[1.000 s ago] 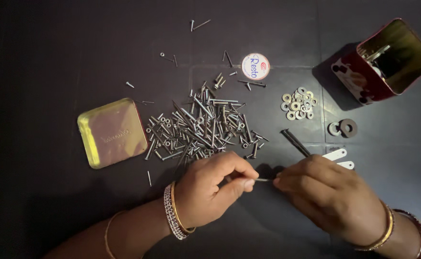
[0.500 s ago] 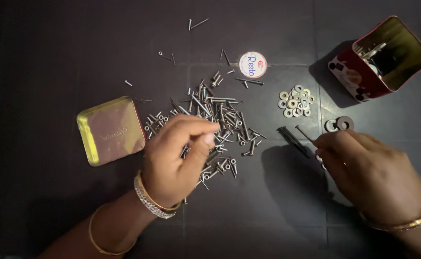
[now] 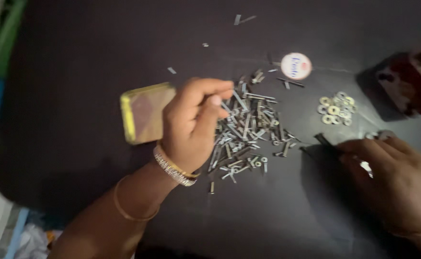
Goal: The person sorts various hardware fasteners by hand, picking washers, screws, bolts, and metal plates from a central pile and arranging them into separate groupings on the table.
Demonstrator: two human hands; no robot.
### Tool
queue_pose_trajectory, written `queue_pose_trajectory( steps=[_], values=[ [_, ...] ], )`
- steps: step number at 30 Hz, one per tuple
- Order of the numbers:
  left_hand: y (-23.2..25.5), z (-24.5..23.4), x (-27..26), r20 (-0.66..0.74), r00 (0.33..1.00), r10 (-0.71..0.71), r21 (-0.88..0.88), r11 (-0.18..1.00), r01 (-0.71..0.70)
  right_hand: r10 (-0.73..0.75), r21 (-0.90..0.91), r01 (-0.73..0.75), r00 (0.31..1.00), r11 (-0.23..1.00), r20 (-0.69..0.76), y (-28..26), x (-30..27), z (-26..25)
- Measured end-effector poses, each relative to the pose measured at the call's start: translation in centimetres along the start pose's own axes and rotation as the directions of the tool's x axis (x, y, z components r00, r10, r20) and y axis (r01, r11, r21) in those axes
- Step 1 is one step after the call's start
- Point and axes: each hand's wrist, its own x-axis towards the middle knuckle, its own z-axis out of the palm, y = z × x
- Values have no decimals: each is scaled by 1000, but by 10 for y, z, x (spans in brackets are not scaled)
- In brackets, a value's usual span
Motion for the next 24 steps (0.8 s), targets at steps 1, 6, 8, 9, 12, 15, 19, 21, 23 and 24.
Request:
queue_pose_trajectory(
  steps=[1, 6, 8, 9, 12, 15, 19, 21, 23, 24],
  values=[
    [1, -3, 1, 10, 1000, -1, 25, 1000, 1, 46, -61, -43, 998, 997, 43, 1, -1, 3],
    [5, -11, 3, 91, 995, -42, 293, 956, 14, -71, 42, 78, 985, 996, -156, -7, -4, 14],
    [7, -12, 2, 138, 988, -76, 356, 934, 22, -77, 36, 84, 983, 996, -166, -18, -5, 15],
    [7, -12, 2, 188, 975, -119, 405, 914, 33, -61, -11, 60, 991, 998, -123, -23, -6, 15],
    [7, -6, 1, 261, 949, -177, 499, 866, 24, -60, -27, 58, 996, 998, -70, -30, -7, 11],
    [3, 4, -2, 293, 941, -172, 587, 809, -35, -78, 32, 79, 997, 996, -30, -29, -5, 9],
    [0, 7, -5, 308, 932, -192, 618, 785, -43, -38, 111, 37, 999, 993, 8, -25, -4, 10],
    [2, 7, -6, 306, 935, -176, 602, 797, -47, -39, 122, 39, 999, 992, -7, -23, -3, 10],
    [4, 6, -5, 301, 940, -161, 584, 811, -49, -41, 129, 44, 999, 991, -21, -20, -1, 8],
    [4, 6, -5, 288, 943, -165, 591, 806, -39, 32, 124, -35, 999, 992, 26, -20, -1, 9]
  ],
)
